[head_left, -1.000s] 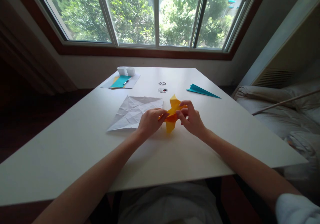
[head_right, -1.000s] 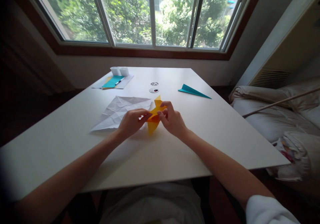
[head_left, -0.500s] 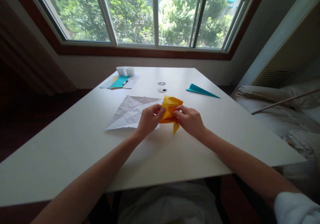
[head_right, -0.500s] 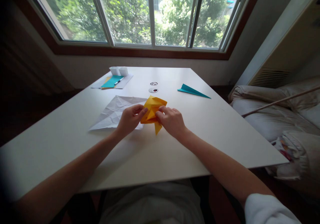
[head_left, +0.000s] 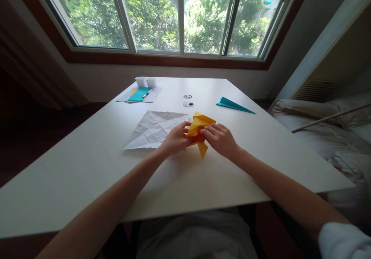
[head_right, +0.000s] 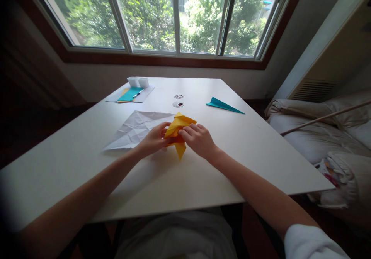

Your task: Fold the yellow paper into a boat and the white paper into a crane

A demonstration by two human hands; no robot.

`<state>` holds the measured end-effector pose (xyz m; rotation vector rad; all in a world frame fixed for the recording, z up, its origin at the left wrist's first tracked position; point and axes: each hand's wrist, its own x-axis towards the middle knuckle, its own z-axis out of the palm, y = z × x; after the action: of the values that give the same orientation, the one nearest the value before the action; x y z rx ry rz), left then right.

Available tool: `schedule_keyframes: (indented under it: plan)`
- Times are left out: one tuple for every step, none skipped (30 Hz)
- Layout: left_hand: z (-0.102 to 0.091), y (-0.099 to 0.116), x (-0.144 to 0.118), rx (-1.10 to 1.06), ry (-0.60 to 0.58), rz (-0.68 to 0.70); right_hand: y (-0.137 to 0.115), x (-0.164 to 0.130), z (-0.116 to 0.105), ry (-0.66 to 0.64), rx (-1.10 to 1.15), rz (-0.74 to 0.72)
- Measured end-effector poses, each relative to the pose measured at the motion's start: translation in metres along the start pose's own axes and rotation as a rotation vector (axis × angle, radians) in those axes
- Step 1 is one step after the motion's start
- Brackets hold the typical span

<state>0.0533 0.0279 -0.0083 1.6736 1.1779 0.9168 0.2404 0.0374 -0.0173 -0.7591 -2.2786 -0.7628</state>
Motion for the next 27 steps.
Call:
schedule_keyframes:
  plan:
    - [0.001, -0.002, 0.000, -0.029, -0.035, 0.013, 0.001, 0.000, 0.000, 0.012, 0.002, -0.004]
    - [0.002, -0.003, 0.000, -0.055, -0.065, 0.020, 0.002, -0.001, 0.000, 0.026, 0.007, -0.010]
    - [0.002, -0.003, 0.001, -0.076, -0.084, 0.009, 0.003, -0.001, 0.000, 0.040, 0.017, -0.015]
    - [0.002, -0.003, 0.000, -0.090, -0.088, -0.019, 0.004, -0.001, -0.001, 0.055, 0.031, -0.020]
    - [0.003, -0.002, 0.000, -0.097, -0.081, -0.061, 0.004, -0.001, -0.001, 0.070, 0.045, -0.023]
    - [0.003, 0.000, 0.000, -0.102, -0.062, -0.108, 0.005, -0.001, -0.002, 0.084, 0.056, -0.024]
    - [0.002, 0.001, 0.000, -0.106, -0.039, -0.150, 0.005, 0.000, -0.003, 0.098, 0.062, -0.023]
    - [0.002, 0.003, -0.001, -0.113, -0.017, -0.182, 0.005, 0.000, -0.004, 0.111, 0.065, -0.021]
    - [0.002, 0.005, -0.001, -0.125, -0.001, -0.204, 0.005, 0.000, -0.005, 0.123, 0.065, -0.019]
    - [0.003, 0.006, -0.001, -0.140, 0.006, -0.219, 0.004, 0.001, -0.006, 0.130, 0.064, -0.019]
    - [0.003, 0.006, -0.001, -0.159, 0.009, -0.230, 0.004, 0.001, -0.007, 0.134, 0.064, -0.022]
    - [0.003, 0.007, -0.001, -0.180, 0.010, -0.238, 0.004, 0.001, -0.007, 0.133, 0.065, -0.023]
    - [0.003, 0.007, -0.001, -0.198, 0.013, -0.247, 0.003, 0.001, -0.007, 0.125, 0.068, -0.020]
    - [0.004, 0.006, -0.001, -0.211, 0.018, -0.255, 0.003, 0.000, -0.007, 0.111, 0.074, -0.010]
    - [0.004, 0.006, -0.001, -0.221, 0.025, -0.263, 0.003, 0.000, -0.006, 0.094, 0.082, 0.006]
    - [0.004, 0.006, -0.001, -0.224, 0.033, -0.268, 0.004, 0.000, -0.006, 0.076, 0.090, 0.025]
    - [0.005, 0.006, -0.001, -0.221, 0.041, -0.272, 0.004, 0.000, -0.005, 0.057, 0.098, 0.047]
    - [0.005, 0.006, 0.000, -0.213, 0.047, -0.271, 0.004, 0.000, -0.004, 0.041, 0.103, 0.069]
    - [0.005, 0.006, 0.000, -0.203, 0.050, -0.267, 0.005, 0.000, -0.003, 0.028, 0.104, 0.089]
    - [0.005, 0.006, 0.000, -0.194, 0.051, -0.261, 0.005, 0.000, -0.003, 0.017, 0.102, 0.107]
    - [0.005, 0.007, 0.000, -0.186, 0.052, -0.253, 0.005, 0.000, -0.002, 0.006, 0.099, 0.122]
    - [0.005, 0.007, 0.000, -0.180, 0.052, -0.248, 0.005, 0.000, -0.002, -0.004, 0.096, 0.135]
    - [0.005, 0.008, 0.000, -0.178, 0.054, -0.243, 0.005, 0.000, -0.002, -0.013, 0.093, 0.143]
    - [0.005, 0.008, -0.001, -0.179, 0.055, -0.242, 0.005, 0.001, -0.002, -0.022, 0.090, 0.147]
    - [0.005, 0.009, -0.001, -0.182, 0.056, -0.243, 0.005, 0.001, -0.003, -0.028, 0.087, 0.147]
    - [0.005, 0.009, -0.001, -0.187, 0.056, -0.247, 0.005, 0.001, -0.003, -0.033, 0.085, 0.147]
    - [0.005, 0.010, -0.002, -0.192, 0.055, -0.253, 0.004, 0.001, -0.003, -0.033, 0.085, 0.146]
